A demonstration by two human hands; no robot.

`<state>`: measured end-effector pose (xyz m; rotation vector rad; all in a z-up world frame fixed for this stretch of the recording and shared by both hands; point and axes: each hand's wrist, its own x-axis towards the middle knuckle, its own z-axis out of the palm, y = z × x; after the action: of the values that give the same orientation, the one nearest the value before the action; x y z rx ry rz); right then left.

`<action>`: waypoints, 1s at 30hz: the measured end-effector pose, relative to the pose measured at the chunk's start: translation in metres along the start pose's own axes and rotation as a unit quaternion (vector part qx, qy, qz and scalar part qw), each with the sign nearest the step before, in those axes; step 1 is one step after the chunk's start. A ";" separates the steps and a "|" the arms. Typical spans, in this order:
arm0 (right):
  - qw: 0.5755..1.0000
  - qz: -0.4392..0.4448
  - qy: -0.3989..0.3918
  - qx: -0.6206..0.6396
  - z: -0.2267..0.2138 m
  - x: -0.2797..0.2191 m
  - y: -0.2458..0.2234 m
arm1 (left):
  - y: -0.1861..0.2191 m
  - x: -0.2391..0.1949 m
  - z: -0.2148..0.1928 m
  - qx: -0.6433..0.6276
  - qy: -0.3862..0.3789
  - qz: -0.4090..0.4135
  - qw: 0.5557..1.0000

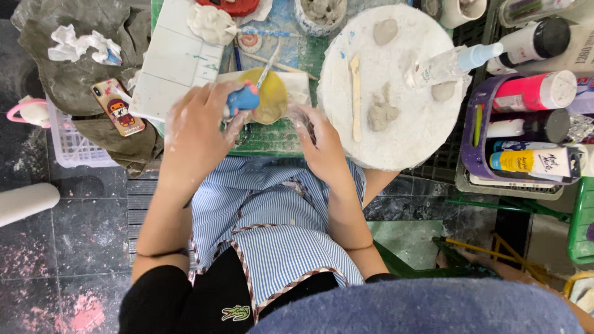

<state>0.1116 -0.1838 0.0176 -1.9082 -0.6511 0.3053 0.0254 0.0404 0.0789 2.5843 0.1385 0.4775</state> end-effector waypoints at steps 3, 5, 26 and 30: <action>1.000 -0.008 -0.010 -0.024 -0.005 -0.006 0.007 | -0.003 0.027 0.003 0.046 -0.018 0.061 0.997; 0.999 -0.002 -0.020 -0.044 -0.007 -0.010 0.009 | -0.009 0.052 0.017 -0.006 -0.087 0.065 0.994; 0.972 0.054 0.219 0.062 -0.108 -0.067 0.022 | 0.094 0.088 0.067 -0.166 -0.162 0.203 0.951; 0.969 0.052 0.220 -0.104 -0.113 -0.071 0.010 | 0.139 0.077 0.134 -0.116 -0.142 0.228 0.956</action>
<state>0.1113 -0.3137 0.0497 -2.1224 -0.2942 -0.1303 0.1463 -0.1284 0.0629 2.4092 -0.5899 0.2533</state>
